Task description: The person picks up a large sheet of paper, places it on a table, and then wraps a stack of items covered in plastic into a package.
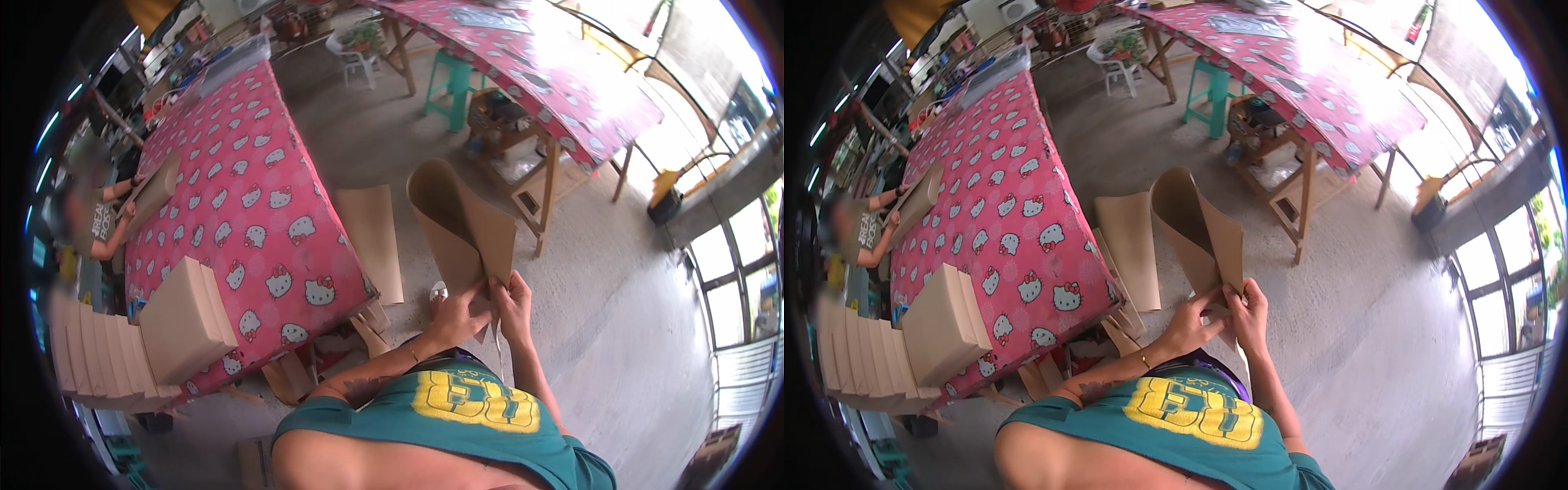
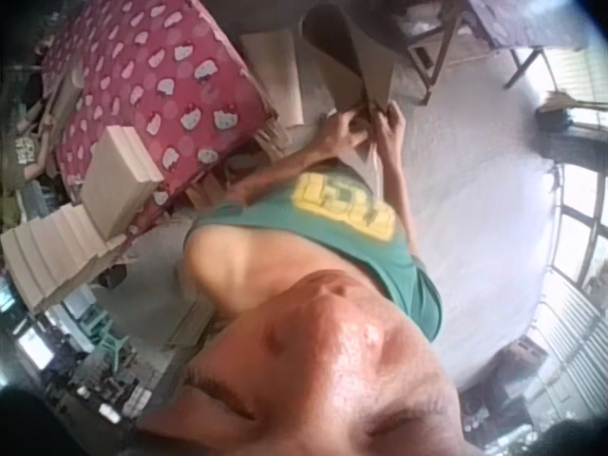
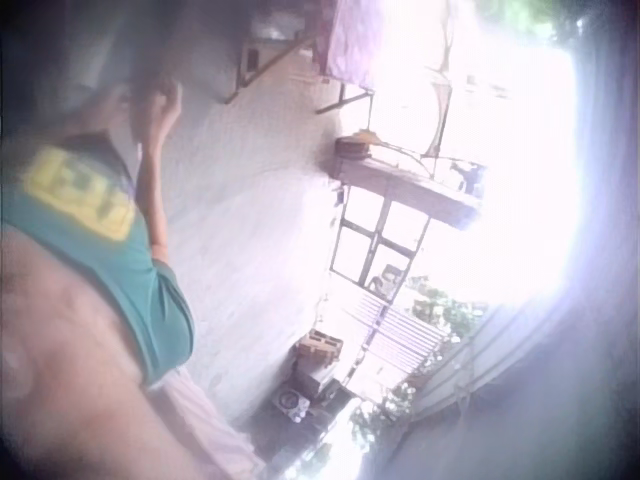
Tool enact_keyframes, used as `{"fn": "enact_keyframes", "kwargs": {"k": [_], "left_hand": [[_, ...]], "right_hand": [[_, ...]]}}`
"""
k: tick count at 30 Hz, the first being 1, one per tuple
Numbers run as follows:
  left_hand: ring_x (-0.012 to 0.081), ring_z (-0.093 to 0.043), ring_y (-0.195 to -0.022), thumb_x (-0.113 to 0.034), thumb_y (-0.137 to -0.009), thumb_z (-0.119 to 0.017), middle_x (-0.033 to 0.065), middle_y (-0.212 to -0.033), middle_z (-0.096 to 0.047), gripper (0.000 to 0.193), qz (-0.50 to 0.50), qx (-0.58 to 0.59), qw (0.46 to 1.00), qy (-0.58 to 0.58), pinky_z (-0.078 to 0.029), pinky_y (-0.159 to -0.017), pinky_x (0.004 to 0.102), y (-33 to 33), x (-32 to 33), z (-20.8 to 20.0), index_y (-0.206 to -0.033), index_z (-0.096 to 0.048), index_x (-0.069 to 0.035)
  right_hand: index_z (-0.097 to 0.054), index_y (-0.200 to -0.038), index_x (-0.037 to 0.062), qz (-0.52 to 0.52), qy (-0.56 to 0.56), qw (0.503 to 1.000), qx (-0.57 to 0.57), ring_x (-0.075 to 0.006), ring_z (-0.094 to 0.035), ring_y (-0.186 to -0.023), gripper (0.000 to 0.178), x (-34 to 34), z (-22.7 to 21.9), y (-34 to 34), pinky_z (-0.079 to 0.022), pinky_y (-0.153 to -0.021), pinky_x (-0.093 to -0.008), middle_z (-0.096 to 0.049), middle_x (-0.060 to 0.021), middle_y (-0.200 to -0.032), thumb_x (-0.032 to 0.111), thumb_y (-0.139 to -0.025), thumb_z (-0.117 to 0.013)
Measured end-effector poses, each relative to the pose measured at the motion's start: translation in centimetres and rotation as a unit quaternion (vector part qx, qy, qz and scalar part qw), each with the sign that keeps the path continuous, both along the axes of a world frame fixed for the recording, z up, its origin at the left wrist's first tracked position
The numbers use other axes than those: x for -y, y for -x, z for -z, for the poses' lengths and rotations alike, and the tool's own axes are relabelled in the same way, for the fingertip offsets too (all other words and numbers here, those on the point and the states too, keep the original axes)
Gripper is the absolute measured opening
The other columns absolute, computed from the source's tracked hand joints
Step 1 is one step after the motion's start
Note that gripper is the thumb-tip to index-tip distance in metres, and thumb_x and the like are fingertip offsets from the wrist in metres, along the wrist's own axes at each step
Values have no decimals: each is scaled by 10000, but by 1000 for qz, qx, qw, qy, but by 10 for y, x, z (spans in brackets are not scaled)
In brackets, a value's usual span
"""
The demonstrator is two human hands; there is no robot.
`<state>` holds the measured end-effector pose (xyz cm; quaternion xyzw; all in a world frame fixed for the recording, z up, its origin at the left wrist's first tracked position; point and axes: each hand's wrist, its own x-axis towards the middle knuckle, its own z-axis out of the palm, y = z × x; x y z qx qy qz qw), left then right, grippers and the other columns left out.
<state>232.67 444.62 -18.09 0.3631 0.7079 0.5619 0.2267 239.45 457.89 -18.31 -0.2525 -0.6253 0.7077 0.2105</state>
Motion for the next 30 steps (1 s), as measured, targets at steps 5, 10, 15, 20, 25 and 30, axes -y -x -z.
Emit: {"fn": "enact_keyframes", "kwargs": {"k": [5, 10, 15, 20, 25, 30], "left_hand": [[375, -637, -1087, -136, -814, -729, 257, -1204, -614, 646, -91, -40, 994, -37, -517, -906, 404, 81, -68, -2, -1383, -472, 34], [401, -639, -1009, -143, -787, -742, 252, -1142, -620, 648, -170, -85, 978, -80, -512, -874, 434, 169, -120, -17, -1350, -477, 36], [447, -609, -1024, -153, -788, -713, 288, -1111, -606, 542, -193, -28, 980, -29, -502, -863, 469, 243, -151, -19, -1255, -515, 38], [441, -672, -749, -315, -911, -594, 278, -738, -642, 370, -314, -3, 948, 55, -498, -637, 512, 330, -178, 39, -904, -674, 46], [386, -649, -550, -364, -1001, -544, 278, -565, -550, 563, -426, -37, 898, 101, -445, -530, 471, 423, -205, 28, -682, -638, 91], [120, -414, -541, -350, -991, -569, 73, -502, -422, 604, -592, -44, 805, 3, -345, -488, 422, 521, -213, 22, -608, -490, 110]], "right_hand": [[-619, -944, 3, -49, -42, 998, -12, -46, -485, -778, 108, -73, 1, 103, -417, -652, -213, -581, 29, -818, 109, -964, -628], [-611, -945, -45, -94, -127, 987, 0, -69, -555, -854, 127, -112, -29, 199, -495, -741, -246, -590, -14, -912, 79, -951, -635], [-641, -1010, -42, -163, -81, 983, -16, -99, -599, -902, 132, -137, -25, 279, -519, -785, -267, -604, -44, -998, 68, -939, -647], [-662, -1100, -30, -326, -27, 944, -41, -159, -626, -1037, 206, -172, -14, 364, -524, -910, -300, -589, -99, -1216, 119, -972, -600], [-626, -1195, 3, -350, -77, 930, -82, -201, -534, -1227, 298, -233, -9, 467, -500, -974, -358, -497, -105, -1353, 224, -998, -593], [-626, -1197, 45, -270, 64, 958, -70, -127, -583, -1043, 309, -340, -16, 584, -491, -876, -318, -633, -24, -1105, 261, -977, -618]]}}
